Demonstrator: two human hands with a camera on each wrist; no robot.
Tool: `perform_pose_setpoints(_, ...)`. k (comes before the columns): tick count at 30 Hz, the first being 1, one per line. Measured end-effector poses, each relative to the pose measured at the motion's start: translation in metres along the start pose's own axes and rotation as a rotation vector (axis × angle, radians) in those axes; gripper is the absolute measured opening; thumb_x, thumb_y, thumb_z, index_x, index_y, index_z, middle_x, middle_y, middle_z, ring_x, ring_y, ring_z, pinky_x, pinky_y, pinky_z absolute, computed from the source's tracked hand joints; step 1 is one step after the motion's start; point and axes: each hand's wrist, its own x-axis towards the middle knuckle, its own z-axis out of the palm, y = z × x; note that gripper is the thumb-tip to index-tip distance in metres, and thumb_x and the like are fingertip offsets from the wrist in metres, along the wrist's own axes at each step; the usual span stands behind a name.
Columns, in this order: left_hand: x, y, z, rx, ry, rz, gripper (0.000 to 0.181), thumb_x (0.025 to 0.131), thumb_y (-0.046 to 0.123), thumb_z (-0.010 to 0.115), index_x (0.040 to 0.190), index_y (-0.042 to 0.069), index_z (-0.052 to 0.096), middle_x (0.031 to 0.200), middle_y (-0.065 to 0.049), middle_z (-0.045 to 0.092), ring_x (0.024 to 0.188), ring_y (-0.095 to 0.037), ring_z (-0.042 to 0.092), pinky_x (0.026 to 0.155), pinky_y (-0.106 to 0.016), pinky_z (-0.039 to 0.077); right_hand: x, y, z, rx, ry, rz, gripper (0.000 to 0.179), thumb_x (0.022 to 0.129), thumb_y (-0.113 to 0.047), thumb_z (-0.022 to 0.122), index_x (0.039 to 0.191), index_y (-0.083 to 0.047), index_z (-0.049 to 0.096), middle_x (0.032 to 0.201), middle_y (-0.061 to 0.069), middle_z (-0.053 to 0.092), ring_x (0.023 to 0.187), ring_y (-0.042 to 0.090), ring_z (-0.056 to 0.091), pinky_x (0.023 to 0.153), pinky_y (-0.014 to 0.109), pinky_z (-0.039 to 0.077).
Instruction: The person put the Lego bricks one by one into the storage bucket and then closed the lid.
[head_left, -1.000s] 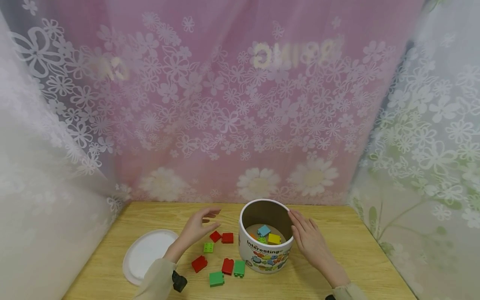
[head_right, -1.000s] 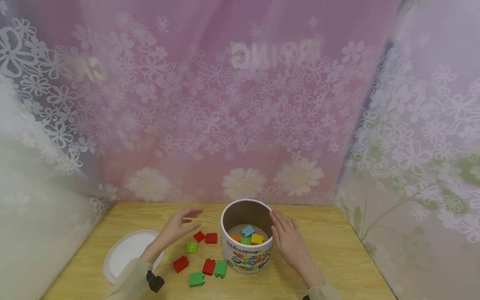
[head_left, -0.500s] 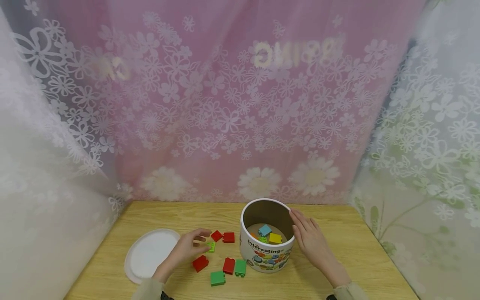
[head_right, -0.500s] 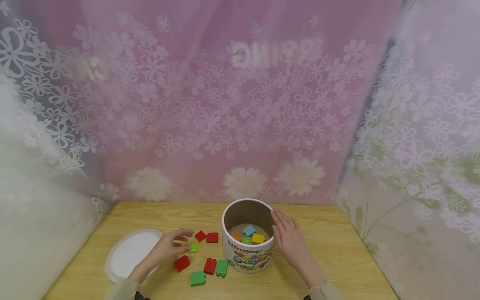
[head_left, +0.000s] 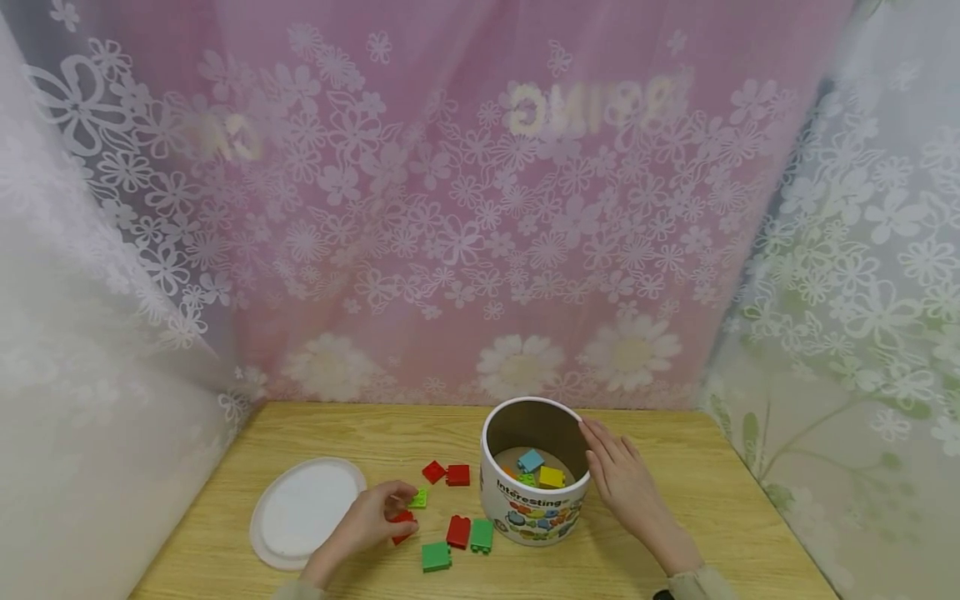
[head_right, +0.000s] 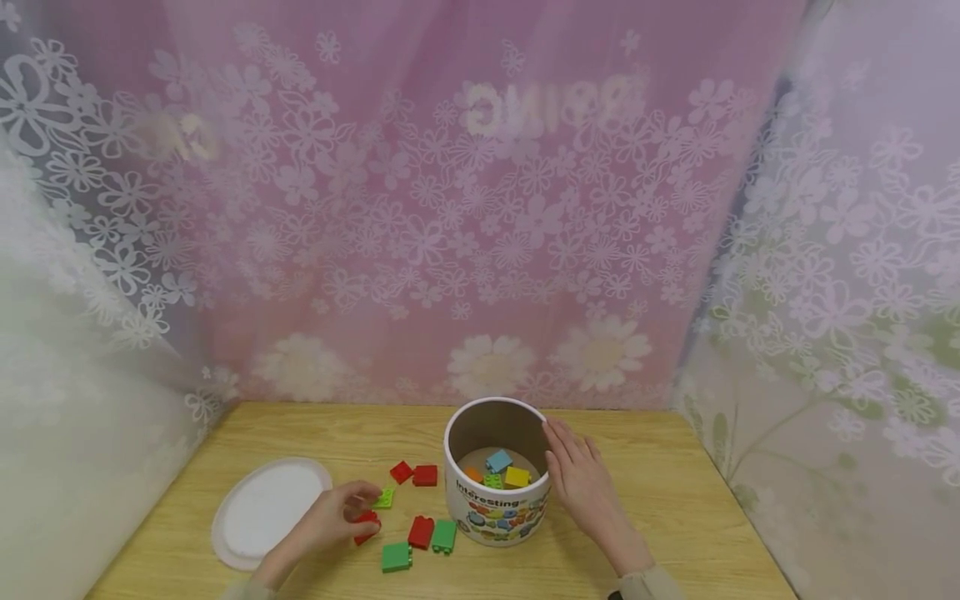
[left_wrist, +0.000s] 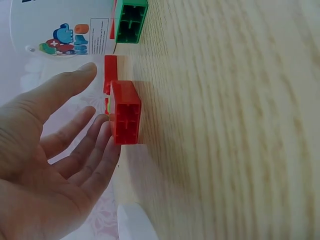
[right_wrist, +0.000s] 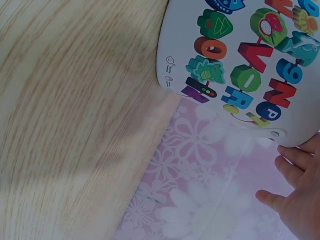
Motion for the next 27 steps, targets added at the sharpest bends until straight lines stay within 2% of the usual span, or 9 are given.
perform_pose_setpoints(4,-0.004,-0.001,0.000,0.010,0.022,-0.008,0.042,0.081,0.021,0.087,0.115,0.005,0.069,0.106,-0.006,0.071,0.091,-0.021,0.066,0.078,-0.028,0.057,0.000,0.000,0.000,0.010,-0.001,0.002,0.048,0.099,-0.007,0.059,0.145,0.002,0.053,0.148,0.017,0.053,0.135,0.036,0.049,0.107,0.064,0.037)
perform_pose_setpoints(9,-0.008,-0.001,-0.001,0.020,0.015,-0.013,0.038,0.079,0.019,0.089,0.108,0.005,0.068,0.100,-0.001,0.069,0.087,-0.017,0.063,0.075,-0.026,0.055,0.000,0.000,0.000,0.016,-0.006,0.007,0.044,0.105,-0.014,0.052,0.146,0.001,0.052,0.149,0.016,0.053,0.136,0.036,0.049,0.107,0.064,0.036)
perform_pose_setpoints(17,-0.011,-0.003,-0.002,0.030,-0.002,-0.014,0.037,0.075,0.013,0.090,0.104,0.006,0.068,0.096,-0.001,0.068,0.087,-0.017,0.063,0.074,-0.026,0.055,0.000,0.000,0.000,0.019,-0.006,0.004,0.043,0.108,-0.018,0.047,0.146,0.001,0.052,0.148,0.017,0.053,0.136,0.036,0.049,0.107,0.064,0.036)
perform_pose_setpoints(22,-0.008,-0.002,-0.005,0.073,0.011,-0.010,0.032,0.077,0.013,0.089,0.103,0.008,0.069,0.095,0.001,0.069,0.084,-0.014,0.064,0.071,-0.023,0.054,0.000,0.000,0.000,0.016,0.000,0.005,0.042,0.108,-0.018,0.047,0.145,0.001,0.053,0.148,0.016,0.053,0.136,0.035,0.050,0.106,0.064,0.037)
perform_pose_setpoints(27,0.001,0.007,-0.013,0.044,0.033,-0.005,0.029,0.081,0.011,0.086,0.106,0.006,0.070,0.099,0.000,0.070,0.088,-0.017,0.065,0.076,-0.027,0.057,0.000,0.000,0.000,0.015,0.003,0.004,0.043,0.106,-0.015,0.050,0.145,0.001,0.053,0.148,0.017,0.053,0.135,0.036,0.050,0.106,0.064,0.037)
